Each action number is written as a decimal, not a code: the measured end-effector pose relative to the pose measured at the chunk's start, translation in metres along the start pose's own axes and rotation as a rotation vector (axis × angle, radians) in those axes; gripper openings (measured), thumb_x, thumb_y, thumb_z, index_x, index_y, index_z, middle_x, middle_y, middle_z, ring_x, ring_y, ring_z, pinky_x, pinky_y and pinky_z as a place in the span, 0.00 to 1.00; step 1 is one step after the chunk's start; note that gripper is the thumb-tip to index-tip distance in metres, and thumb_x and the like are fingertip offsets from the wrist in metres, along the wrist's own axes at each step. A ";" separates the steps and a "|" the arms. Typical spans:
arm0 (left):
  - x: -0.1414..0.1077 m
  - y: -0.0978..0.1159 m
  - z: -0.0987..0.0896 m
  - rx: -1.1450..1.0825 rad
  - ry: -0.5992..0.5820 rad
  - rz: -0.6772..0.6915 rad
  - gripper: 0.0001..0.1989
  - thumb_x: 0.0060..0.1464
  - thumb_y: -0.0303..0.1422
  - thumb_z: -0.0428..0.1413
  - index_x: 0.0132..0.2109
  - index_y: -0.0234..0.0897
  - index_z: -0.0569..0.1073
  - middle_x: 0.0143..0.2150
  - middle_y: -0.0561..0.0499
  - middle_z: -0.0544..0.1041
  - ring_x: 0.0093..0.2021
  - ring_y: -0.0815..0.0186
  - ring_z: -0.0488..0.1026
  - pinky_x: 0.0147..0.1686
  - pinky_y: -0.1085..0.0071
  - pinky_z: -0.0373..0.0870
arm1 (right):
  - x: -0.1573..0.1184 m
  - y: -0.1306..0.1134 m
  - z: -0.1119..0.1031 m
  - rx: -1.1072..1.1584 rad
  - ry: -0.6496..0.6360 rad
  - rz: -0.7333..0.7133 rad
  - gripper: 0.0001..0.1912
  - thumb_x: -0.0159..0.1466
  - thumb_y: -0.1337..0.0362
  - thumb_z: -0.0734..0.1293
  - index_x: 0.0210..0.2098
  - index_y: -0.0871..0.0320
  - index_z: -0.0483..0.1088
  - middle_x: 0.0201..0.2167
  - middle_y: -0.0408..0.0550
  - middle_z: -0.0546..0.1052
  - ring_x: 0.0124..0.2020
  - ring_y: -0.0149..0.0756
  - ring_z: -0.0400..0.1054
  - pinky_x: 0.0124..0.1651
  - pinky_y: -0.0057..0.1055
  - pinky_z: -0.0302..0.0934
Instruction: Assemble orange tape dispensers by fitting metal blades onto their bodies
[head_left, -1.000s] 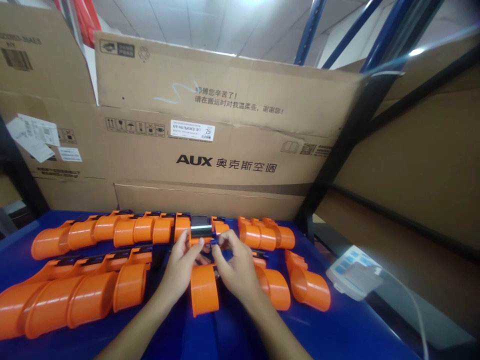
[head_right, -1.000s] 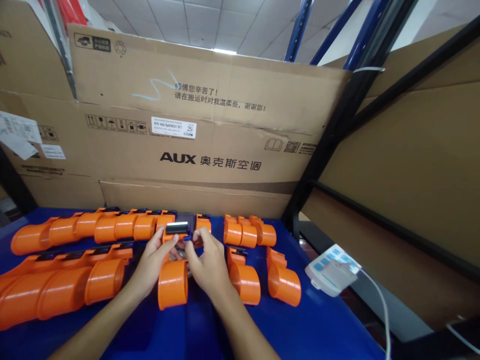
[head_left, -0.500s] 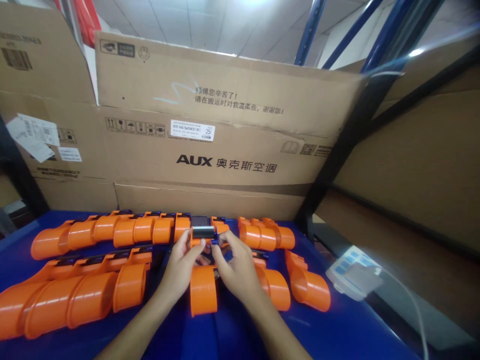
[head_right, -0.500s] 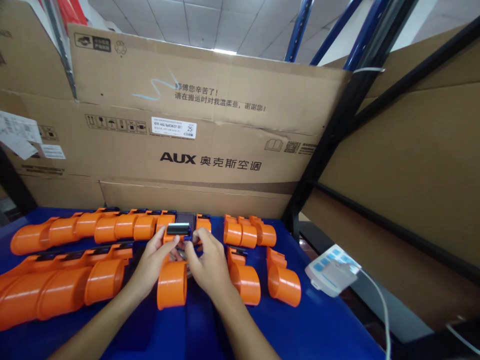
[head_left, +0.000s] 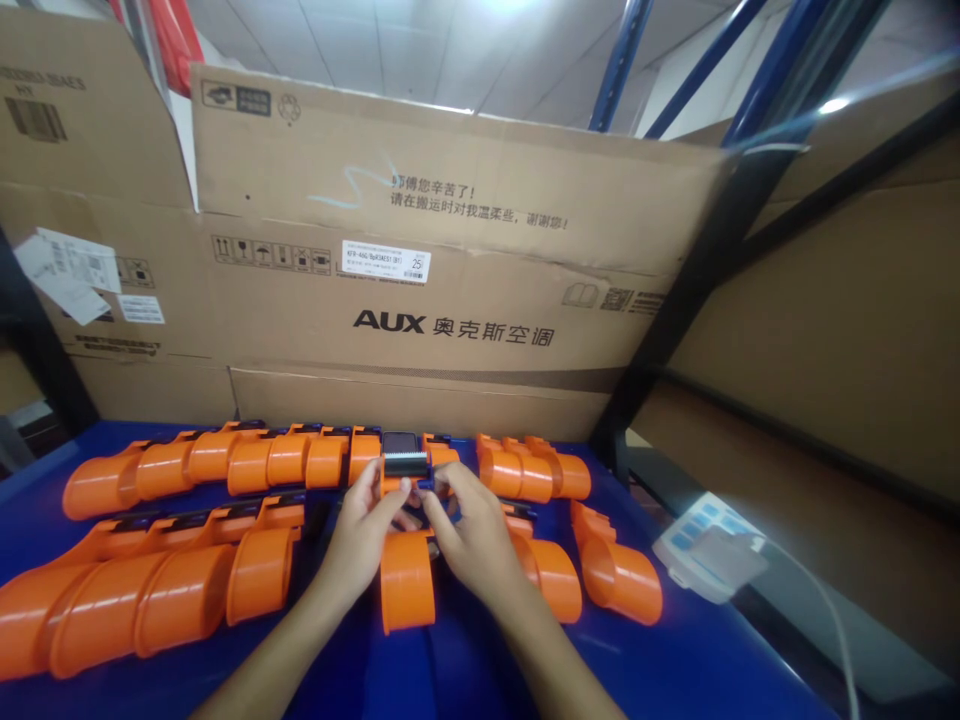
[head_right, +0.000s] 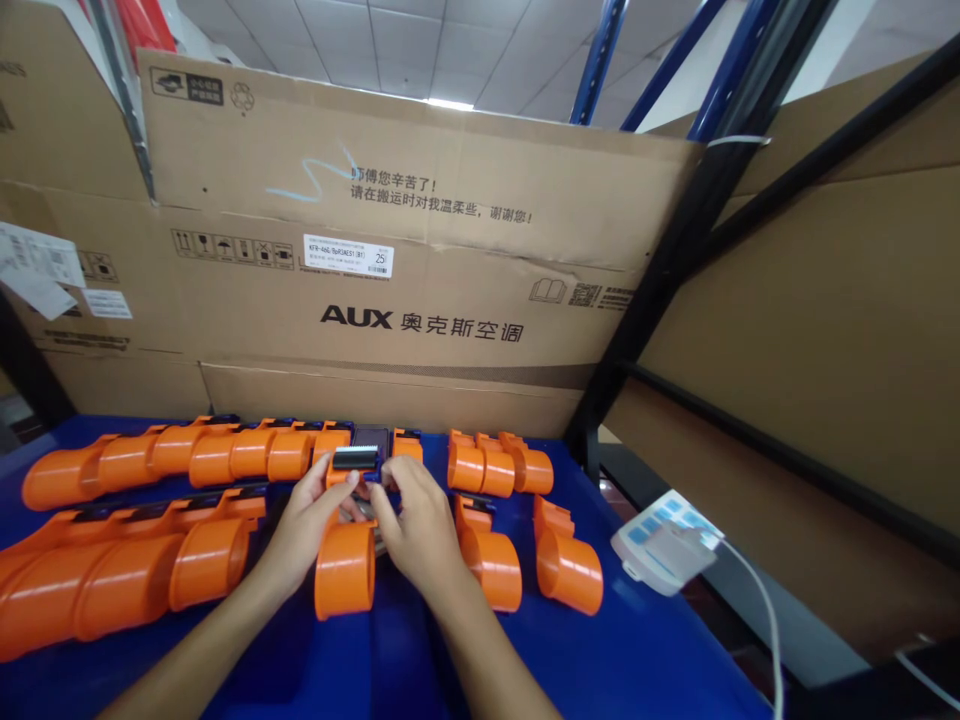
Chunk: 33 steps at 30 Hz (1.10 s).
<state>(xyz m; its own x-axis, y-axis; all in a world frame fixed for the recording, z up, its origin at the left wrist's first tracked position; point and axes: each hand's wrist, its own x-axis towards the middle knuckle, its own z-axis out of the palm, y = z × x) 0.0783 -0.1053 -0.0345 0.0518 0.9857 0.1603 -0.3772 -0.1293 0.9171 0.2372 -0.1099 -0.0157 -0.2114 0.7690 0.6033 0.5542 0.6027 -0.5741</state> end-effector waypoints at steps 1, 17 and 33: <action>0.000 0.001 0.000 -0.032 0.011 -0.019 0.21 0.53 0.43 0.67 0.48 0.37 0.73 0.35 0.49 0.81 0.24 0.68 0.76 0.29 0.73 0.73 | 0.000 -0.001 -0.001 0.025 -0.007 0.007 0.08 0.70 0.63 0.63 0.33 0.54 0.63 0.34 0.46 0.72 0.36 0.39 0.67 0.40 0.33 0.61; -0.006 0.000 0.002 -0.417 -0.177 -0.434 0.21 0.54 0.34 0.67 0.54 0.35 0.75 0.43 0.38 0.84 0.28 0.60 0.81 0.38 0.60 0.79 | 0.005 -0.005 -0.003 0.895 0.052 0.499 0.24 0.63 0.50 0.71 0.56 0.46 0.66 0.40 0.42 0.74 0.32 0.38 0.75 0.38 0.34 0.66; -0.008 0.007 0.009 -0.233 -0.193 -0.221 0.23 0.53 0.37 0.69 0.55 0.35 0.79 0.56 0.39 0.80 0.58 0.54 0.76 0.60 0.64 0.69 | 0.005 -0.008 0.003 0.828 0.077 0.440 0.25 0.60 0.50 0.76 0.48 0.50 0.63 0.40 0.44 0.78 0.41 0.37 0.72 0.47 0.34 0.64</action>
<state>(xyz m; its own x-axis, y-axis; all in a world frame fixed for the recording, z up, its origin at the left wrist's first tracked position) 0.0831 -0.1154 -0.0262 0.3206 0.9456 0.0543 -0.5369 0.1342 0.8329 0.2292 -0.1106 -0.0093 -0.0492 0.9654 0.2559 -0.1837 0.2431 -0.9524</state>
